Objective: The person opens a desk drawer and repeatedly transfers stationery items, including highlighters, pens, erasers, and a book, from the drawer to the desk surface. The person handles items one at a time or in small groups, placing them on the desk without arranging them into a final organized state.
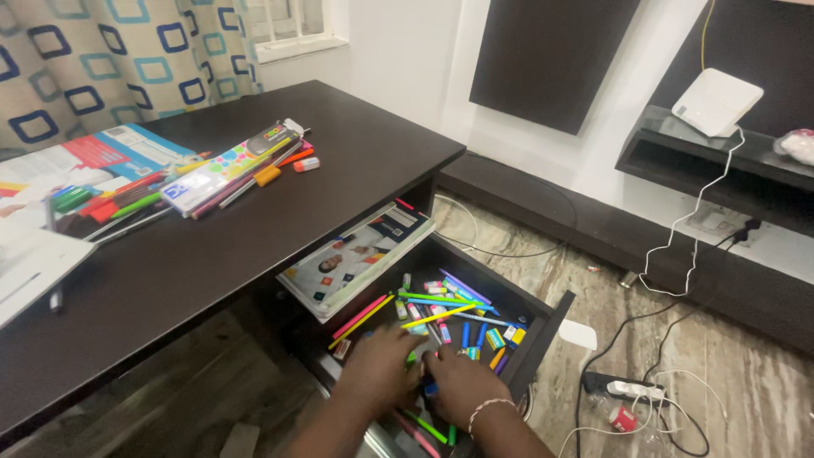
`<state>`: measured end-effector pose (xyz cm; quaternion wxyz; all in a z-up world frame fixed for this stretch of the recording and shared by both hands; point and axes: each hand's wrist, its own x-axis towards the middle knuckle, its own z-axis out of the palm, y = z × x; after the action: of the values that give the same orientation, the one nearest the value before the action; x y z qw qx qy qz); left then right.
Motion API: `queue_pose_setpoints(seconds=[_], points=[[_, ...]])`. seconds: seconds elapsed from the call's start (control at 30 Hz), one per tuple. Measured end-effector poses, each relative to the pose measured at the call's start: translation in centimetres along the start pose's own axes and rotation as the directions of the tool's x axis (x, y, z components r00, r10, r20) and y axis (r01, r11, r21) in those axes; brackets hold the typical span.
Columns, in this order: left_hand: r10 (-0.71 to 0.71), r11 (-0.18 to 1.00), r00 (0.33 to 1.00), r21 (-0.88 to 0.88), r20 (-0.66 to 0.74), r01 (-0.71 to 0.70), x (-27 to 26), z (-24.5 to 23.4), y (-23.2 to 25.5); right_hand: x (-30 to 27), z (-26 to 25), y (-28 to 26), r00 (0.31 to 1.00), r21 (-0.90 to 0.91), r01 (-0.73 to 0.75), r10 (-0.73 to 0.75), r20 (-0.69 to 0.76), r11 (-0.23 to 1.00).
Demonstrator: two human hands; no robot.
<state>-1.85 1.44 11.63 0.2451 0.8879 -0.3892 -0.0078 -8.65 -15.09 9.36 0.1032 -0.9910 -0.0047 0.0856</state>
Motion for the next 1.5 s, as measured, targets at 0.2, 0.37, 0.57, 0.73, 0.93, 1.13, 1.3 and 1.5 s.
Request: queue_pose_setpoints(seconds=[0.2,0.37,0.57,0.73,0.93,1.13,1.3,1.5], points=[[-0.292,0.956,0.943,0.062,0.159,0.286,-0.4,3.2,-0.5,0.3,-0.7,0.0,0.996,0.012,-0.086,0.086,-0.029,0.996],[-0.383,0.923,0.903,0.111,0.197,0.367,0.6,4.1,-1.0,0.4,-1.2,-0.3,0.973,0.198,-0.149,0.179,-0.145,0.969],[-0.448,0.893,0.865,0.157,0.226,0.422,0.6,4.1,-0.4,0.5,-1.4,-0.2,0.975,0.146,-0.144,0.165,-0.15,0.979],[-0.423,0.906,0.905,0.029,0.048,0.422,-0.1,3.9,-0.2,0.5,-1.1,0.1,0.974,0.157,-0.149,0.173,-0.149,0.976],[-0.448,0.894,0.894,-0.002,0.002,0.448,-0.4,3.6,0.4,0.8,-0.3,0.6,0.963,0.172,-0.128,0.164,-0.214,0.977],[-0.435,0.9,0.899,0.047,0.056,0.432,-0.4,3.5,0.5,0.4,-1.5,-0.1,0.954,0.219,-0.121,0.174,-0.245,0.968],[-0.363,0.93,0.931,0.086,0.038,0.359,-0.3,3.4,0.4,0.4,-1.9,-0.5,0.939,0.221,-0.209,0.258,-0.225,0.953],[-0.352,0.928,0.93,0.167,0.107,0.333,-0.3,3.6,0.2,0.7,-1.1,0.0,0.95,0.202,-0.155,0.202,-0.238,0.967]])
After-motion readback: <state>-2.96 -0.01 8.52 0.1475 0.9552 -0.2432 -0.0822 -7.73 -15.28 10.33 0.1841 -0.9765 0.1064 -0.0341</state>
